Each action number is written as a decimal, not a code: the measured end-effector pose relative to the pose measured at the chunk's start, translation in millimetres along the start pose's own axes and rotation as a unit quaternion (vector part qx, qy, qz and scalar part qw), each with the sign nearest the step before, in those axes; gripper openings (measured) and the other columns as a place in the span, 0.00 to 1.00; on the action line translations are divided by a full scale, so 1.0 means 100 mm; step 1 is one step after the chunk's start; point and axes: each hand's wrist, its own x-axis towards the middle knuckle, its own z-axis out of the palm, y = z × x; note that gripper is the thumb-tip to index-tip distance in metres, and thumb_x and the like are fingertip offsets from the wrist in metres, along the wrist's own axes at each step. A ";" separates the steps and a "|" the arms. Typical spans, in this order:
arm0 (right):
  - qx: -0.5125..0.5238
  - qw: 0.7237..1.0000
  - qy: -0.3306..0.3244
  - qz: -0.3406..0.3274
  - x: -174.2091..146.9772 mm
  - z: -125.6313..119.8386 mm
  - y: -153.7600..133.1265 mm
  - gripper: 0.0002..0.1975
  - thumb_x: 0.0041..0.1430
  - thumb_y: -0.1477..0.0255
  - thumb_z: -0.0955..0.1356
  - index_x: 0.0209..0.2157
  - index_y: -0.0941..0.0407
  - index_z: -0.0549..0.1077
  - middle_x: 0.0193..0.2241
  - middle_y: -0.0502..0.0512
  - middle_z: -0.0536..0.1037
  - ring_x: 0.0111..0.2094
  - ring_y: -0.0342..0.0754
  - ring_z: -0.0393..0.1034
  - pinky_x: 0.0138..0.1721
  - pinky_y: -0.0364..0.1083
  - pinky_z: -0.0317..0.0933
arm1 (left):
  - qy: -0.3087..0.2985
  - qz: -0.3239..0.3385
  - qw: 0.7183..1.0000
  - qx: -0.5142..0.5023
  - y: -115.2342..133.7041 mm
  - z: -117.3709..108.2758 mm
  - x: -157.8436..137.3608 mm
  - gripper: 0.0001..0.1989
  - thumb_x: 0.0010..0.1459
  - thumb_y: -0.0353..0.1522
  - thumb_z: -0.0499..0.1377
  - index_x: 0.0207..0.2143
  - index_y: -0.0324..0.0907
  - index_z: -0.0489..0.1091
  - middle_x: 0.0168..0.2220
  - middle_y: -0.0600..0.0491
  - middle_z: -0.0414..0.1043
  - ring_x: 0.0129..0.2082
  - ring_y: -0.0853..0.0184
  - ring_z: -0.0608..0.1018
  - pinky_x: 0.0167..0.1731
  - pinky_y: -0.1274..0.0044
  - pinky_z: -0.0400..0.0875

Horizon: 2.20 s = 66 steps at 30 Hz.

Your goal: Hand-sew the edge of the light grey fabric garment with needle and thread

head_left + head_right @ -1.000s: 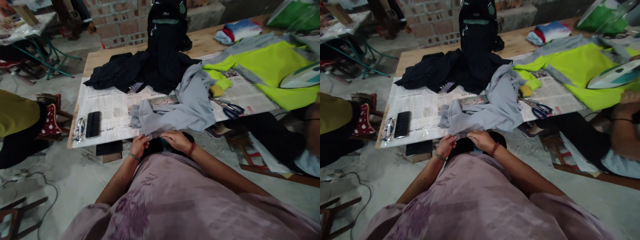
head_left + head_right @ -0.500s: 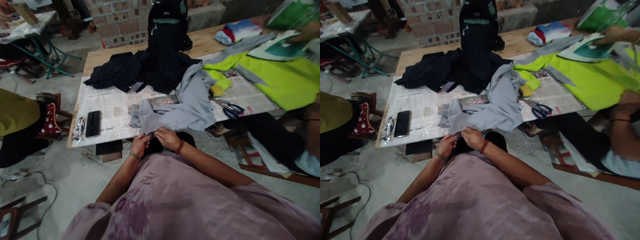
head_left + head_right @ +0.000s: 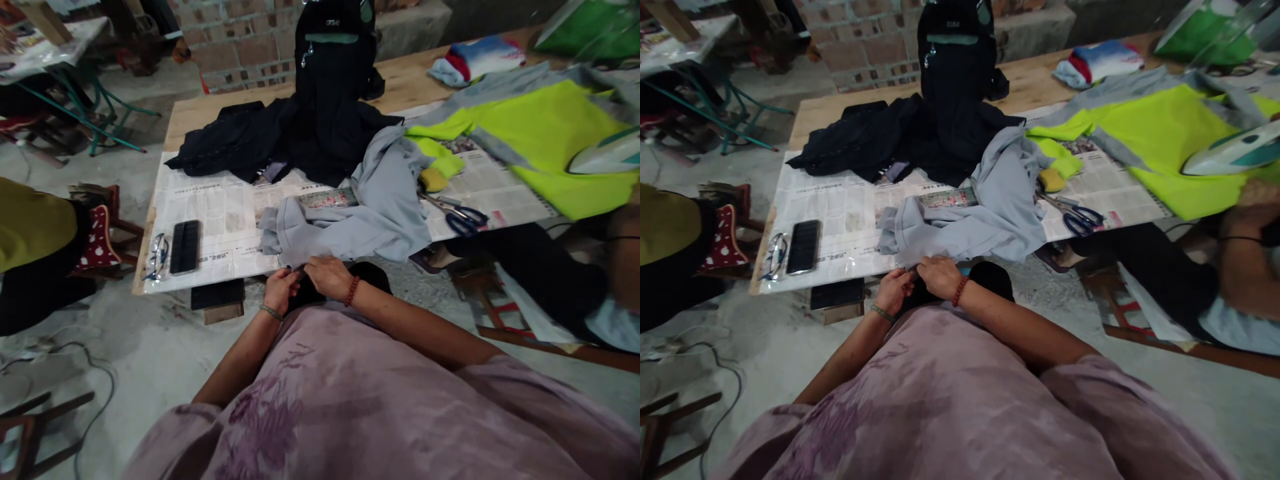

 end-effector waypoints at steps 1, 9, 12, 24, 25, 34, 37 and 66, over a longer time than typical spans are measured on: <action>-0.005 1.000 -0.009 -0.002 0.01 -0.02 -0.02 0.11 0.58 0.78 0.59 0.36 0.62 0.72 0.35 0.61 0.72 0.36 0.48 0.68 0.36 0.45 0.55 | 0.006 0.004 1.000 0.008 0.00 0.01 0.00 0.15 0.33 0.33 0.67 0.20 0.38 0.63 0.14 0.60 0.61 0.13 0.76 0.66 0.11 0.83 0.51; -0.005 0.999 -0.040 -0.022 0.08 0.00 -0.06 0.10 0.56 0.78 0.60 0.37 0.62 0.71 0.35 0.61 0.72 0.37 0.50 0.69 0.36 0.46 0.56 | -0.011 -0.009 0.999 -0.032 -0.01 0.04 -0.03 0.12 0.34 0.29 0.64 0.21 0.39 0.63 0.14 0.61 0.61 0.11 0.78 0.62 0.10 0.84 0.50; 0.009 0.999 -0.035 -0.014 0.07 0.06 -0.05 0.10 0.55 0.80 0.61 0.37 0.61 0.71 0.35 0.61 0.72 0.37 0.49 0.68 0.36 0.45 0.56 | -0.026 -0.019 0.998 -0.045 -0.01 0.03 -0.04 0.13 0.33 0.30 0.64 0.21 0.39 0.62 0.15 0.61 0.62 0.12 0.78 0.62 0.11 0.84 0.50; 0.216 0.969 0.070 0.094 0.06 0.11 -0.01 0.13 0.60 0.78 0.57 0.44 0.60 0.67 0.40 0.58 0.73 0.41 0.44 0.68 0.41 0.42 0.58 | -0.042 -0.014 0.997 -0.070 0.00 0.05 -0.03 0.17 0.33 0.33 0.66 0.24 0.41 0.59 0.17 0.62 0.62 0.14 0.78 0.64 0.13 0.84 0.52; 0.244 0.959 0.083 0.114 0.07 0.13 -0.01 0.11 0.60 0.78 0.58 0.42 0.60 0.67 0.38 0.57 0.74 0.39 0.43 0.68 0.40 0.42 0.59 | -0.042 -0.014 0.997 -0.070 -0.01 0.05 -0.03 0.18 0.34 0.33 0.66 0.24 0.41 0.59 0.17 0.62 0.62 0.14 0.78 0.65 0.13 0.84 0.52; 0.353 0.911 0.135 0.164 0.11 0.25 0.07 0.08 0.60 0.71 0.60 0.31 0.58 0.67 0.27 0.50 0.74 0.26 0.39 0.67 0.30 0.39 0.58 | -0.033 -0.026 0.997 -0.062 0.02 0.08 -0.04 0.18 0.34 0.32 0.66 0.23 0.40 0.58 0.17 0.61 0.63 0.15 0.78 0.65 0.14 0.84 0.53; 0.213 0.961 0.148 0.096 0.09 0.24 0.11 0.10 0.61 0.72 0.59 0.31 0.59 0.69 0.31 0.55 0.73 0.35 0.43 0.67 0.37 0.40 0.57 | -0.024 -0.030 0.997 -0.062 0.02 0.09 -0.04 0.17 0.33 0.31 0.66 0.22 0.40 0.58 0.18 0.61 0.64 0.15 0.78 0.65 0.14 0.84 0.54; 0.063 0.988 0.140 -0.012 0.05 0.34 0.05 0.10 0.59 0.76 0.58 0.30 0.60 0.69 0.26 0.55 0.71 0.28 0.44 0.61 0.31 0.42 0.50 | 0.024 -0.002 0.997 -0.077 0.04 0.20 -0.18 0.12 0.36 0.25 0.59 0.21 0.40 0.56 0.14 0.66 0.53 0.10 0.82 0.54 0.11 0.84 0.44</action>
